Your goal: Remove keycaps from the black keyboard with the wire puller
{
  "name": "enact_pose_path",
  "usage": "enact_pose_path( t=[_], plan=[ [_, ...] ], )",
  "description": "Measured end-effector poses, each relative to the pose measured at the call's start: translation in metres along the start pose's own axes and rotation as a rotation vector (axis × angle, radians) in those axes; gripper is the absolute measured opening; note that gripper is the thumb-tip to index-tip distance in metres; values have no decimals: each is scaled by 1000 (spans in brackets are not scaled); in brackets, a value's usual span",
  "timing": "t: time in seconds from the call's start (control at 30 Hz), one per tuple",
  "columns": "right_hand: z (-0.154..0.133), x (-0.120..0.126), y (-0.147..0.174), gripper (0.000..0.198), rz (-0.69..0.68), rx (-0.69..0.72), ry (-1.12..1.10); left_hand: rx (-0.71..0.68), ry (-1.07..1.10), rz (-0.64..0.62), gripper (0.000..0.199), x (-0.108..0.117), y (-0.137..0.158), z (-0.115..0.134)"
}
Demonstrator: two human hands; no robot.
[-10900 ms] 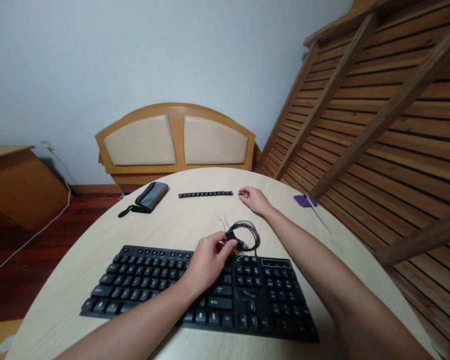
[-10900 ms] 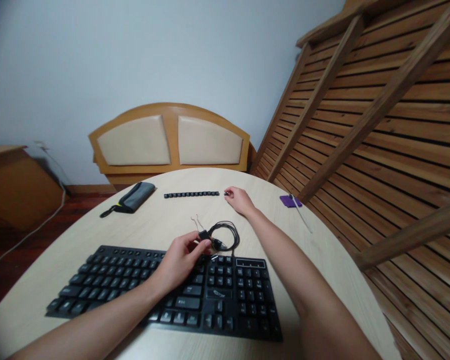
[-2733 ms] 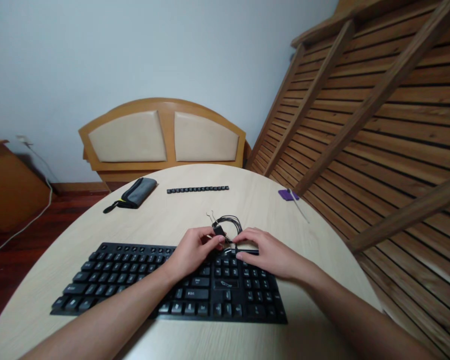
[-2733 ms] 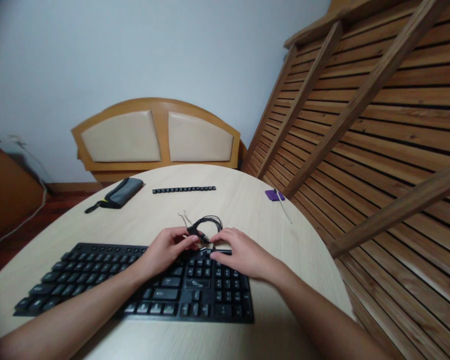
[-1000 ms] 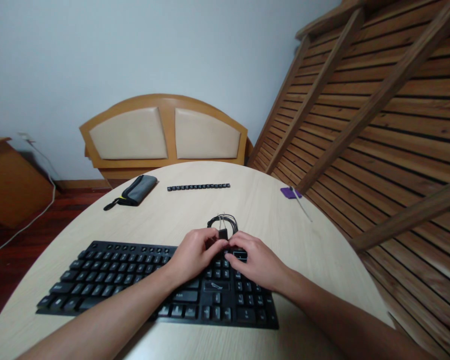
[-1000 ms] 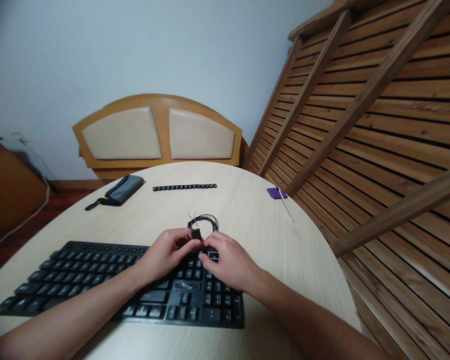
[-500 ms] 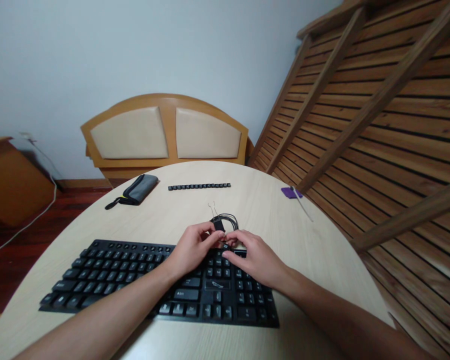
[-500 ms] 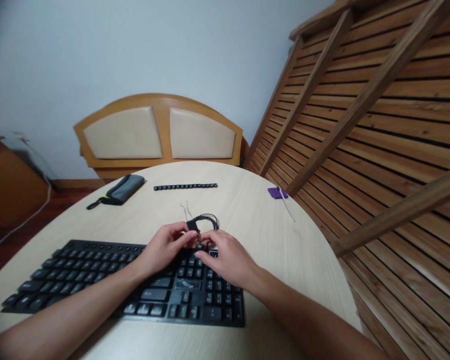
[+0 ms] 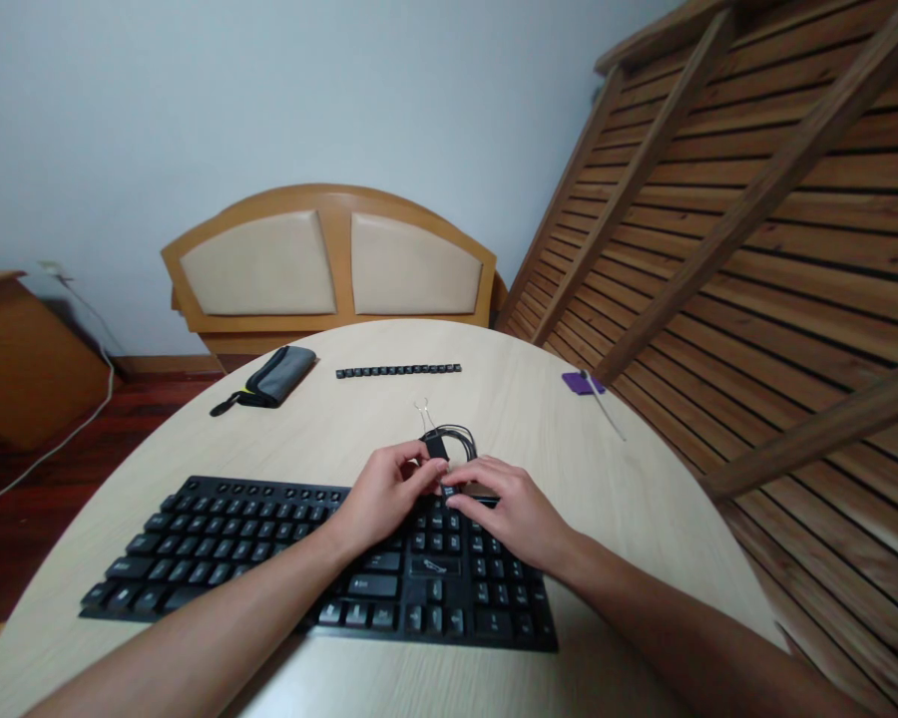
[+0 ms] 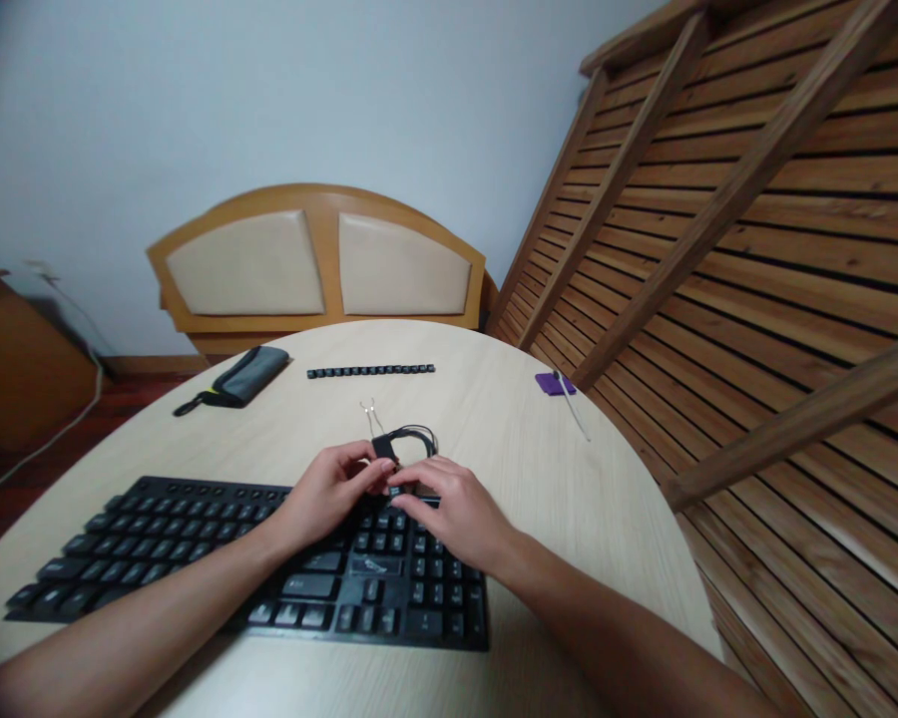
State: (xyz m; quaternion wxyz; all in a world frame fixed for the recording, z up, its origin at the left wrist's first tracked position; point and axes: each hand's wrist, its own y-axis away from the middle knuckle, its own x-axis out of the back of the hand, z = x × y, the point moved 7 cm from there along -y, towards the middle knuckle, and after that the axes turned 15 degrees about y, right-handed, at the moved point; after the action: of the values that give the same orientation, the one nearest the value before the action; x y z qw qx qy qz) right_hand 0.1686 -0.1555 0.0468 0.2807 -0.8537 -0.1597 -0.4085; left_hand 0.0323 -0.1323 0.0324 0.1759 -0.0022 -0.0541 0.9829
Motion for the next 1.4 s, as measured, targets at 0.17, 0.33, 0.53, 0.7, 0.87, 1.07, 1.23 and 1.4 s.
enact_pose_path(
  t=[0.17, 0.33, 0.53, 0.7, 0.87, 1.07, 1.23, 1.4],
  plan=[
    [-1, 1, -2, 13, -16, 18, -33, -18, -52, -6, 30, -1, 2, 3],
    [0, 2, -4, 12, -51, 38, -91, -39, -115, -7, 30, -2, 2, 4],
    [6, 4, -6, 11, -62, -9, -148, -27, -102, 41, 29, 1, 0, -2],
    [50, 16, -22, 17, 34, -193, -116, 3, -83, 64, 26, 3, -1, -6],
    [114, 32, -59, 20, 136, -267, 161, 16, -138, 65, 28, 3, -2, -7],
    [174, 35, -105, 14, 190, -343, 328, 8, -166, 53, 28, 3, -2, -10],
    [196, 29, -130, 15, 230, -416, 420, 12, -191, 61, 29, 4, -2, -9],
    [203, 18, -144, 16, 245, -420, 445, 24, -184, 60, 29, 3, -4, -10]
  ],
)
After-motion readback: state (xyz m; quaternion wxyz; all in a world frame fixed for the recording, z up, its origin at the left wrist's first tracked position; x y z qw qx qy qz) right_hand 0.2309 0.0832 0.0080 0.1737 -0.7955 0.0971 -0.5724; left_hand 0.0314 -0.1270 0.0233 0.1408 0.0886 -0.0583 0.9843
